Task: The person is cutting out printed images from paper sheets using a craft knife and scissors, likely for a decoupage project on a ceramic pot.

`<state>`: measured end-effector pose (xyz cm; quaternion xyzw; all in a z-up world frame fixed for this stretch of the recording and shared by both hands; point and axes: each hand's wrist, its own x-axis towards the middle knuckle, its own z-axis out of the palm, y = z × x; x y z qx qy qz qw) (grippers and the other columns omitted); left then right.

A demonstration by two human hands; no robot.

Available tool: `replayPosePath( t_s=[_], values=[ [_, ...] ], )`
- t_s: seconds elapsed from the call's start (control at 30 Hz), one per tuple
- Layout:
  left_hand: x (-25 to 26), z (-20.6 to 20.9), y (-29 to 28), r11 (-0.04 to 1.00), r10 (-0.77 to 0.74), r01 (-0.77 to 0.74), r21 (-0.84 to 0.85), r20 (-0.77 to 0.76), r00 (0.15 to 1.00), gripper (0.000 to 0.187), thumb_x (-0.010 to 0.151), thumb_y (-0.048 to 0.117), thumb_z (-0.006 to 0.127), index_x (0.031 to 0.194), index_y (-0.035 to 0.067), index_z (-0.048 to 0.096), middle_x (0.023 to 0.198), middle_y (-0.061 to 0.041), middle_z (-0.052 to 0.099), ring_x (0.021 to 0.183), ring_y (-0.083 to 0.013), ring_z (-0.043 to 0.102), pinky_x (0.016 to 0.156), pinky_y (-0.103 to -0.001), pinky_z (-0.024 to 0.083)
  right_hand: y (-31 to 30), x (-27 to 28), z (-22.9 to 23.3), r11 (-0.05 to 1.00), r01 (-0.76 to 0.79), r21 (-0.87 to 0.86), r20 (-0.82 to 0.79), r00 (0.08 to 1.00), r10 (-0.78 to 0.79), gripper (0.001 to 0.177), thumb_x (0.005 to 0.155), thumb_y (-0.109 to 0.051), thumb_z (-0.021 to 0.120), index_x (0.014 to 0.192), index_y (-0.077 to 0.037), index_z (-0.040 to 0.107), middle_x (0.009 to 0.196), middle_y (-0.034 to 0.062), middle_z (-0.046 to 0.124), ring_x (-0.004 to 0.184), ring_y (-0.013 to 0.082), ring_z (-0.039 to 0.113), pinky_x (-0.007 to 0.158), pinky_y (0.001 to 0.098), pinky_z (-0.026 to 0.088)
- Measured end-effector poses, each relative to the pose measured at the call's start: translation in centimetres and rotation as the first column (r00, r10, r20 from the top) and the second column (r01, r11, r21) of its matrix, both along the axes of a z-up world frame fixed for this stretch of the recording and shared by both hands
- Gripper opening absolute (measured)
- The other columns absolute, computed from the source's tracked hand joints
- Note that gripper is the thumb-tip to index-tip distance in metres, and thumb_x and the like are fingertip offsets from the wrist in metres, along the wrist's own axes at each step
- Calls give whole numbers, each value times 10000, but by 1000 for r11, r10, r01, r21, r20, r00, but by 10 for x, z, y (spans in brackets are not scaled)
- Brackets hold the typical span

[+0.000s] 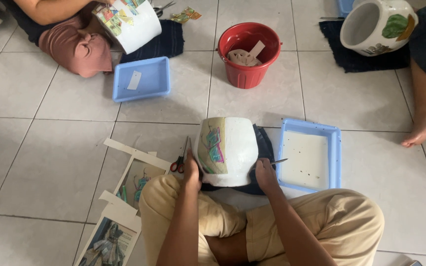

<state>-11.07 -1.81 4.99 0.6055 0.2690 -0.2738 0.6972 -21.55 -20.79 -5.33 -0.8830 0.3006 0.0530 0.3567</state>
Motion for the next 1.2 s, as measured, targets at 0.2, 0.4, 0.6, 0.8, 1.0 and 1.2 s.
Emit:
replayPosePath(
  t_s=[0.2,0.4,0.6,0.8,1.0,1.2],
  values=[
    [-21,-13,14,989,-85,14,150,477,875,700,1021,496,373,1506,10,234,1562,-294,150,1459,-429,133,1202,-502,88,-19,7,-16,928,272,256,-94,962,-256,495,923,-411,374,1328,-170,524,1301,176,594,1264,364,528,1067,493,405],
    [-9,-14,16,985,-148,91,148,441,885,876,986,667,316,1533,31,62,1536,-329,81,1452,-463,99,1166,-592,135,-26,15,-13,953,256,163,-98,965,-243,496,905,-369,426,1326,-128,530,1207,172,640,1185,340,595,984,478,478],
    [-14,-7,22,991,-56,-2,136,424,904,773,1012,596,290,1537,73,70,1566,-275,89,1460,-446,77,1178,-582,112,-17,-5,33,992,123,-4,63,990,-123,314,949,-125,394,1175,-117,612,1062,204,672,1058,413,648,909,531,525],
    [0,-73,25,993,35,-83,81,476,879,685,1058,527,231,1525,31,160,1551,-281,162,1450,-435,165,1187,-535,121,-22,-4,-17,982,-140,-125,-203,973,112,365,933,-153,428,1266,-168,577,1095,171,680,1060,331,683,891,451,562],
    [-2,-75,22,994,47,-91,61,518,854,640,1071,469,243,1485,-19,235,1504,-311,253,1417,-458,238,1177,-521,159,-33,-11,-42,990,-95,-109,-192,979,73,386,916,-104,465,1289,-62,551,1096,238,634,1050,393,675,855,496,569],
    [5,-89,23,998,52,-34,-46,473,880,678,1053,530,199,1531,53,136,1543,-276,187,1445,-436,170,1175,-539,130,2,-10,59,996,-67,-60,-173,983,55,612,975,-214,392,1551,-236,186,1256,268,499,1153,454,597,938,535,528]
  ],
)
